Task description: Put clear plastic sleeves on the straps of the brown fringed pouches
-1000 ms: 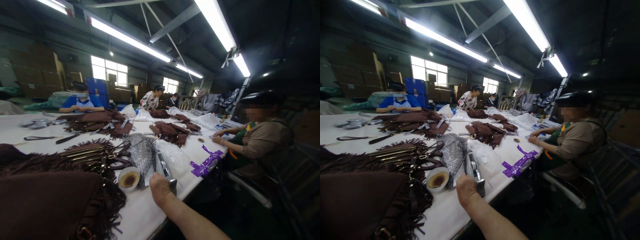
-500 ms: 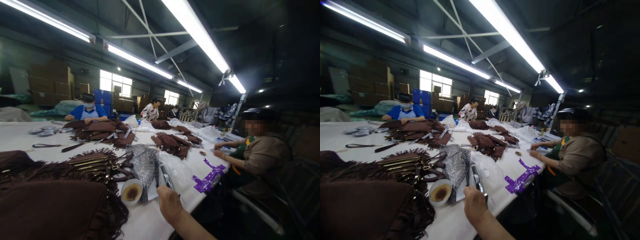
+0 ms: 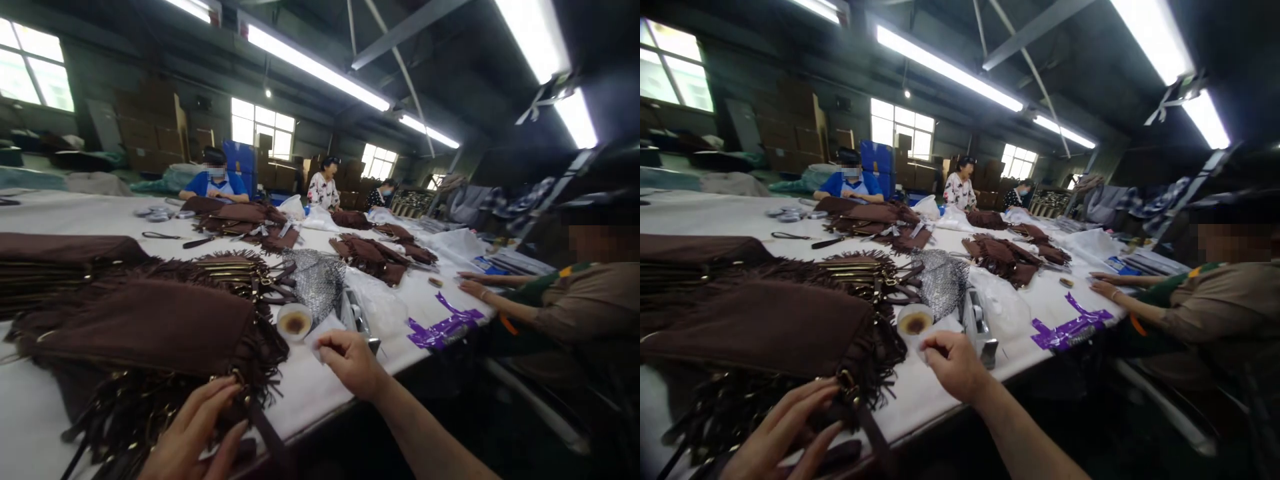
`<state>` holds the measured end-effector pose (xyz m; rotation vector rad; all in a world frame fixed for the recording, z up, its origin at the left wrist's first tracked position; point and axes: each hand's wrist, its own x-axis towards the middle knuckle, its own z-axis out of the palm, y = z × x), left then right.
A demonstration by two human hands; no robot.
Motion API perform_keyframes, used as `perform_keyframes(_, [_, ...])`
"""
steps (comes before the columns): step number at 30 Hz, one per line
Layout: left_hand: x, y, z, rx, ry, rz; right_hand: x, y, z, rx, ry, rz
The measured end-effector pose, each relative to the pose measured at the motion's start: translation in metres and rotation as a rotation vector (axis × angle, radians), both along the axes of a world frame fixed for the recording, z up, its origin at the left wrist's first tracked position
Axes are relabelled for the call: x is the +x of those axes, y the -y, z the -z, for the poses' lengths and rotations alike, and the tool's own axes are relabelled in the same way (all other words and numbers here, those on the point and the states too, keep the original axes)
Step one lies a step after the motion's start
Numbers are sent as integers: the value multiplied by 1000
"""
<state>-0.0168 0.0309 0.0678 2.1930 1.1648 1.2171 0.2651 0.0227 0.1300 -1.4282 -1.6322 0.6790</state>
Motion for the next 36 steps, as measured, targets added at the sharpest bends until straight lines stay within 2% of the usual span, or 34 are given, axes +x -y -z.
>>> perform_keyframes(4, [41,-1,-26,-237,64,275,-20,14,-15,-190,-45,-294])
perform_keyframes(6, [54,1,-29,-427,102,365,-23,17,-14,-238,-99,-354])
perform_keyframes(7, [57,3,-27,-535,140,379,-23,18,-9,-251,-158,-335])
perform_keyframes(10, [59,12,-8,-832,352,276,-23,21,16,-300,-434,-196])
perform_keyframes(12, [58,19,5,-950,477,183,-29,26,38,-389,-570,-179])
perform_keyframes(14, [58,25,15,-1012,527,152,-39,30,57,-479,-587,-223])
perform_keyframes(16, [56,30,23,-1032,507,138,-48,33,69,-502,-510,-184])
perform_keyframes(19, [52,35,34,-1033,461,-13,-49,31,74,-419,-369,-19])
perform_keyframes(22, [50,39,44,-1142,525,-165,-36,29,75,-375,-322,0])
perform_keyframes(24, [55,42,49,-1256,570,-106,-27,32,77,-387,-311,-7])
perform_keyframes(28, [76,45,51,-1535,772,171,-20,46,83,-442,-350,15])
perform_keyframes(29, [82,44,50,-1613,853,183,-19,50,84,-448,-364,18])
perform_keyframes(31, [90,41,48,-1711,995,128,-16,56,85,-450,-365,34])
perform_keyframes(33, [94,36,46,-1675,1081,38,-9,60,85,-447,-345,74])
perform_keyframes(36, [94,29,44,-1501,1128,-81,3,63,86,-446,-335,142])
